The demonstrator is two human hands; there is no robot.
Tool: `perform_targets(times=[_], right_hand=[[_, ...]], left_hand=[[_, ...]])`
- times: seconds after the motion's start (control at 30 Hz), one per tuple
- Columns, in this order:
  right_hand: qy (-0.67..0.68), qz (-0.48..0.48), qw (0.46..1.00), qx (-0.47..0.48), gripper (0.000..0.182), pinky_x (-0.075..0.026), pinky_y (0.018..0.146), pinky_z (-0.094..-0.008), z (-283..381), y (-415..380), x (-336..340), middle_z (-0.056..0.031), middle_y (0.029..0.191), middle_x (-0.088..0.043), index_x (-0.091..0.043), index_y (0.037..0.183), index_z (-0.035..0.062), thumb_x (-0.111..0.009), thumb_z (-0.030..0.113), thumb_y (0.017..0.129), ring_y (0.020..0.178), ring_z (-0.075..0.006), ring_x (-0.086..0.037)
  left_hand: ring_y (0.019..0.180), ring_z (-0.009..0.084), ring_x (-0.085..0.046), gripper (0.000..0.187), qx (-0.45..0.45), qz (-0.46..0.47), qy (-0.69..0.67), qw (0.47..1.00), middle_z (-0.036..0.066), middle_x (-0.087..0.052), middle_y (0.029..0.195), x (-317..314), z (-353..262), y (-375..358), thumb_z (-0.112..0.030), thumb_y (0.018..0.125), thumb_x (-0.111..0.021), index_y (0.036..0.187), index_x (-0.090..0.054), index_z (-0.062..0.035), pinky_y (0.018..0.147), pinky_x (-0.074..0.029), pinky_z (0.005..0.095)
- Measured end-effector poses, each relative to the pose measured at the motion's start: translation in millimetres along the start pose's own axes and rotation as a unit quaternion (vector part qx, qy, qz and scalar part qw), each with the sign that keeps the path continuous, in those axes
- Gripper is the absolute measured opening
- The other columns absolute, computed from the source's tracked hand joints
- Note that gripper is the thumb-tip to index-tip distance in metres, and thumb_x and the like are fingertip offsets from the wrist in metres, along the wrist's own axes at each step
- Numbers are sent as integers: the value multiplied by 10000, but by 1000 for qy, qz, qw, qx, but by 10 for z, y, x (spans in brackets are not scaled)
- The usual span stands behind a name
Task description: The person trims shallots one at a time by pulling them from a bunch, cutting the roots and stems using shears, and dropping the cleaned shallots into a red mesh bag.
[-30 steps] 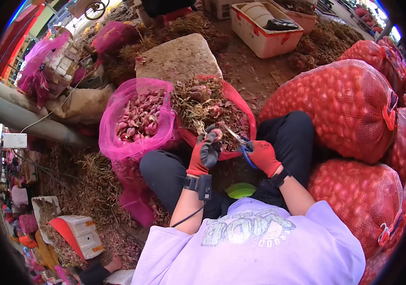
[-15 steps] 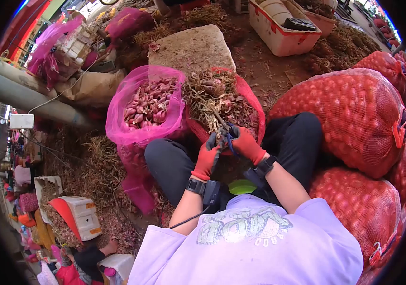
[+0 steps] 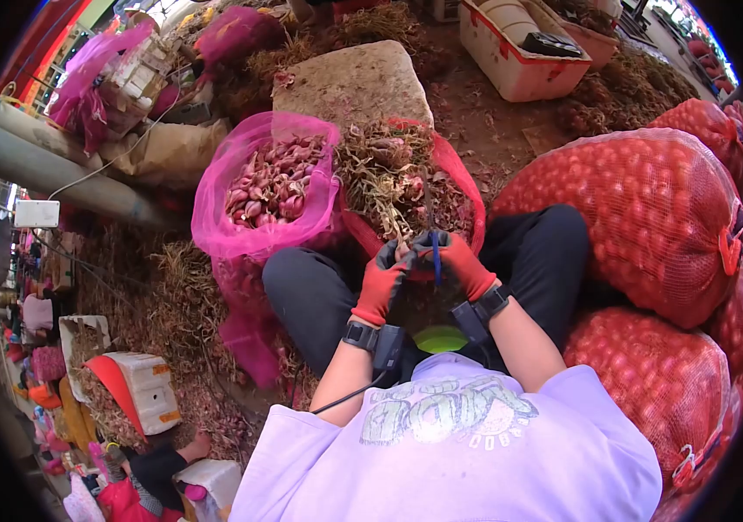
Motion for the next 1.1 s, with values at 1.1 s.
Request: perform_targets(times=[1.1], right_hand=[[-392,-156,899,112,318,-494,678,-346,89,69,-54,-150,813,-667,-663,926,33,-668,317,784,741,-264,-660]], left_hand=[[949,100,-577,343,-61,-37,17,997,31,-619,1065,133,155,21,23,879,-559,1220,-523,27,848,-468,245]])
Point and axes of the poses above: each hand's wrist, its own y-axis towards the middle knuckle, its own x-axis out of the back of the hand, z = x × y, the point moved 6 cm from there along y, towards the middle knuckle
